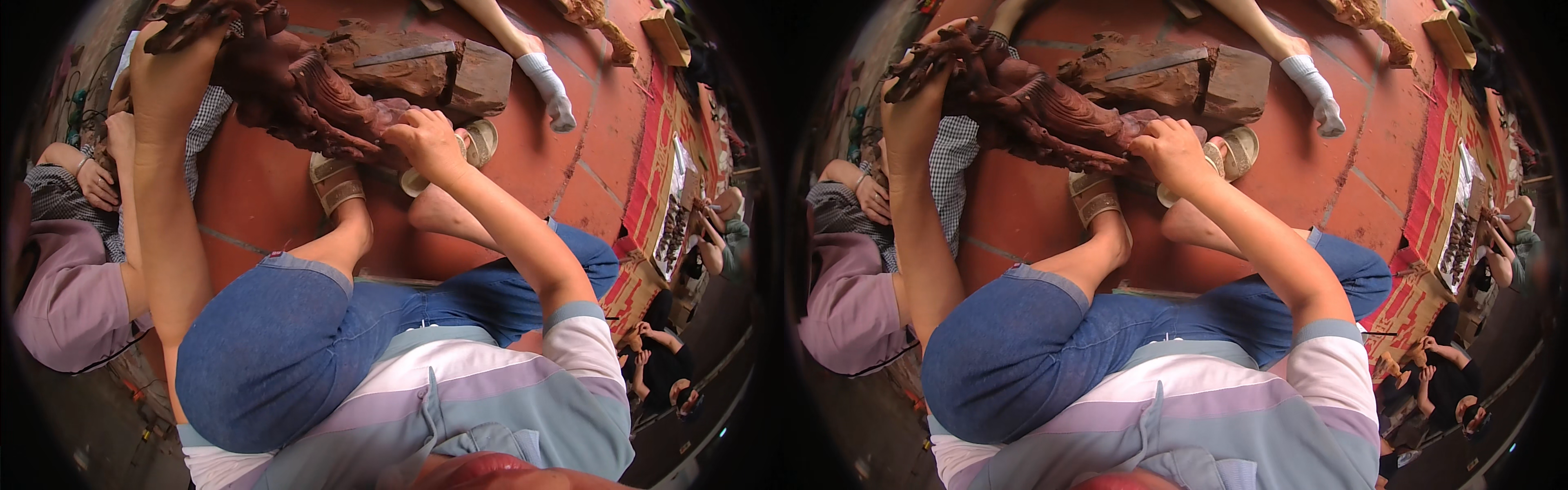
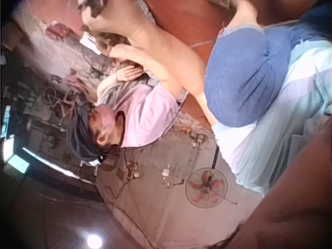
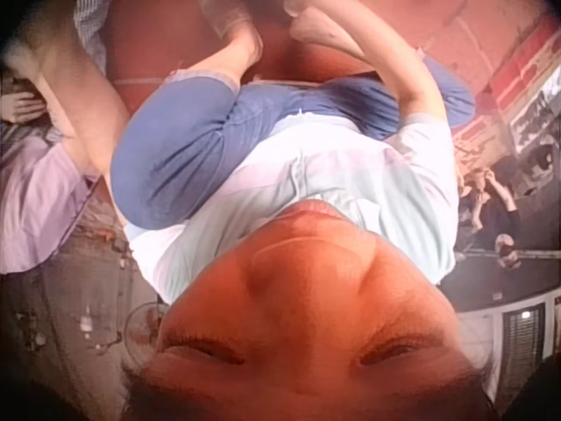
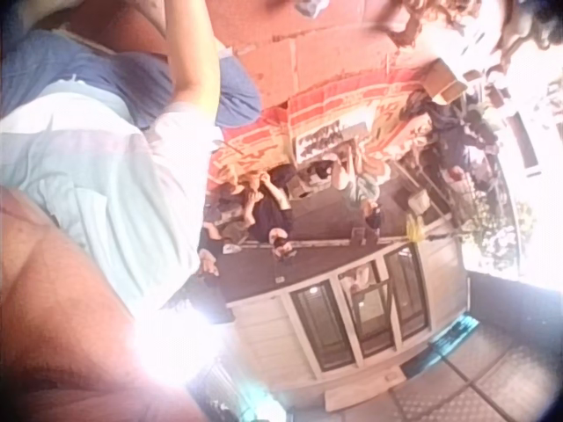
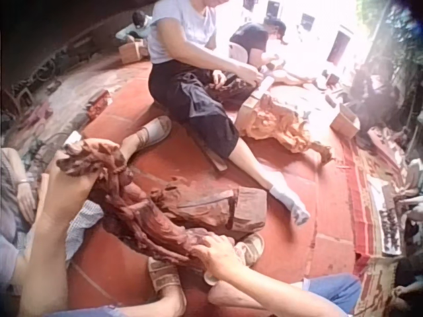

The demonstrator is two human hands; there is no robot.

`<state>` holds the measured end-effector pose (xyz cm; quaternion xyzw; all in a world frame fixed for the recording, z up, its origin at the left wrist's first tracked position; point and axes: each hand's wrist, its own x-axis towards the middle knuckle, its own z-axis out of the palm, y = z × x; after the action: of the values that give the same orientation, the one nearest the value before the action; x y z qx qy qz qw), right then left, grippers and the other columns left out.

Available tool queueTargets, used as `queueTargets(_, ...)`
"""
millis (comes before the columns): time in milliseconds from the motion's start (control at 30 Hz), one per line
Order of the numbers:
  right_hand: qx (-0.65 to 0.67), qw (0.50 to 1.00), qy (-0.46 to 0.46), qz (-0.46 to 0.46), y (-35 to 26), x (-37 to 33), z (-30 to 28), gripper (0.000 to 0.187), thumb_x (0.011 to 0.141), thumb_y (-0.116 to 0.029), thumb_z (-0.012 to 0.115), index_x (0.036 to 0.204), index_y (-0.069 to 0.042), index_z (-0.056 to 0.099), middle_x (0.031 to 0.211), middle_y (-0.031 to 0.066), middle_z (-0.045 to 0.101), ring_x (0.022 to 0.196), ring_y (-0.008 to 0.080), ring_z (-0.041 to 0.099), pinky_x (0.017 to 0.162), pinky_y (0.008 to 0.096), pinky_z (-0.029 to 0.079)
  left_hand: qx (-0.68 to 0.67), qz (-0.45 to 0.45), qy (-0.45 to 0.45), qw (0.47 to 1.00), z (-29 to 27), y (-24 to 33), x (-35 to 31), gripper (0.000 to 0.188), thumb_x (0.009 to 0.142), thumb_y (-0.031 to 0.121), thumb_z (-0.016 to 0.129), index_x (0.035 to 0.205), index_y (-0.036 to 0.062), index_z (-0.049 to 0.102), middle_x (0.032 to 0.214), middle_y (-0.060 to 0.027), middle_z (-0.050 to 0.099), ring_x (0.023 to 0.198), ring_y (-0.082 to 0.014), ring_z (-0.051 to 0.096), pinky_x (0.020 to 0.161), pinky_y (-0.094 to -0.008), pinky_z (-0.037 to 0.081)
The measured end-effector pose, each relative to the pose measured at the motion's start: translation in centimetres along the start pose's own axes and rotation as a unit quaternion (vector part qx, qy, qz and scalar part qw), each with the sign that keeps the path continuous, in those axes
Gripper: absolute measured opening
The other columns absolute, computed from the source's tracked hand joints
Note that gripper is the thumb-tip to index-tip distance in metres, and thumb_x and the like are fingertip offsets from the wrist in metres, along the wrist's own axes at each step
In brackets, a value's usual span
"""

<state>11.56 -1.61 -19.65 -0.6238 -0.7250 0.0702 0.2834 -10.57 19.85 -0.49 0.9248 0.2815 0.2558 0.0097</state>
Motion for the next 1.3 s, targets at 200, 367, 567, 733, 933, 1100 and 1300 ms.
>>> queueTargets(200, 0.004, 0.999, 0.03, -0.018, -0.2, 0.2, 0.4, 0.012, 0.073, -0.016, 0.066, 0.083, -0.019, 0.071, 0.083, -0.0004, 0.058, 0.085, 0.0201, 0.057, 0.074, 0.0347, 0.041, -0.04, -0.06, -0.004, 0.997, 0.4, -2.0, -0.9, 0.022, 0.092, 0.009, 0.058, 0.112, 0.0038, 0.065, 0.102, -0.008, 0.068, 0.089, -0.0126, 0.067, 0.072, -0.0249, 0.051)
queueTargets(367, 0.002, 0.999, 0.031, -0.021, -0.4, 0.5, 0.2, 0.013, 0.073, -0.016, 0.066, 0.084, -0.02, 0.071, 0.083, -0.0012, 0.058, 0.085, 0.0196, 0.056, 0.074, 0.0338, 0.041, -0.149, -0.135, 0.015, 0.979, 0.2, 0.1, -0.4, 0.023, 0.092, 0.008, 0.057, 0.114, 0.0029, 0.065, 0.101, -0.0091, 0.069, 0.089, -0.0122, 0.067, 0.073, -0.025, 0.051)
queueTargets(567, 0.004, 1.0, 0.018, 0.0, -0.2, 0.1, 0.1, 0.013, 0.072, -0.017, 0.067, 0.084, -0.021, 0.071, 0.083, -0.0016, 0.058, 0.084, 0.0197, 0.057, 0.073, 0.0337, 0.041, -0.149, -0.108, 0.018, 0.983, 0.3, 0.4, -0.4, 0.024, 0.093, 0.008, 0.056, 0.114, 0.0023, 0.065, 0.103, -0.0066, 0.07, 0.09, -0.0096, 0.066, 0.075, -0.0253, 0.051)
queueTargets(733, 0.017, 0.999, 0.037, 0.008, 0.0, -0.4, 0.6, 0.015, 0.071, -0.014, 0.068, 0.084, -0.021, 0.07, 0.084, -0.001, 0.058, 0.084, 0.0201, 0.057, 0.073, 0.0344, 0.041, -0.082, -0.082, -0.005, 0.993, 0.3, -0.8, -0.4, 0.023, 0.093, 0.008, 0.056, 0.114, 0.0025, 0.065, 0.106, -0.0059, 0.069, 0.092, -0.0103, 0.066, 0.076, -0.0252, 0.051)
queueTargets(933, 0.02, 0.998, 0.064, 0.005, -0.5, 0.4, 0.7, 0.012, 0.071, -0.013, 0.069, 0.081, -0.02, 0.069, 0.083, -0.0008, 0.058, 0.085, 0.0203, 0.057, 0.074, 0.0344, 0.041, -0.163, -0.113, 0.004, 0.98, 0.1, 0.7, 0.0, 0.022, 0.092, 0.009, 0.057, 0.112, 0.0051, 0.066, 0.107, -0.0054, 0.069, 0.091, -0.0122, 0.067, 0.076, -0.025, 0.05)
queueTargets(1100, -0.015, 1.0, 0.003, 0.019, -0.6, 0.2, -0.1, 0.011, 0.072, -0.015, 0.07, 0.082, -0.019, 0.072, 0.083, -0.0015, 0.06, 0.083, 0.0196, 0.059, 0.071, 0.0333, 0.042, -0.146, -0.108, 0.011, 0.983, 0.2, 0.4, 0.1, 0.022, 0.092, 0.009, 0.057, 0.112, 0.0058, 0.066, 0.106, -0.0054, 0.069, 0.09, -0.0124, 0.067, 0.075, -0.0249, 0.05)
queueTargets(1300, 0.003, 1.0, 0.02, 0.018, -0.6, -0.1, 0.2, 0.012, 0.071, -0.016, 0.07, 0.082, -0.02, 0.072, 0.082, -0.0011, 0.06, 0.081, 0.0198, 0.06, 0.071, 0.0345, 0.043, 0.116, 0.073, -0.004, 0.99, 0.0, -1.8, -0.2, 0.023, 0.092, 0.009, 0.056, 0.113, 0.0063, 0.066, 0.106, -0.0056, 0.069, 0.089, -0.0119, 0.067, 0.075, -0.0246, 0.05)
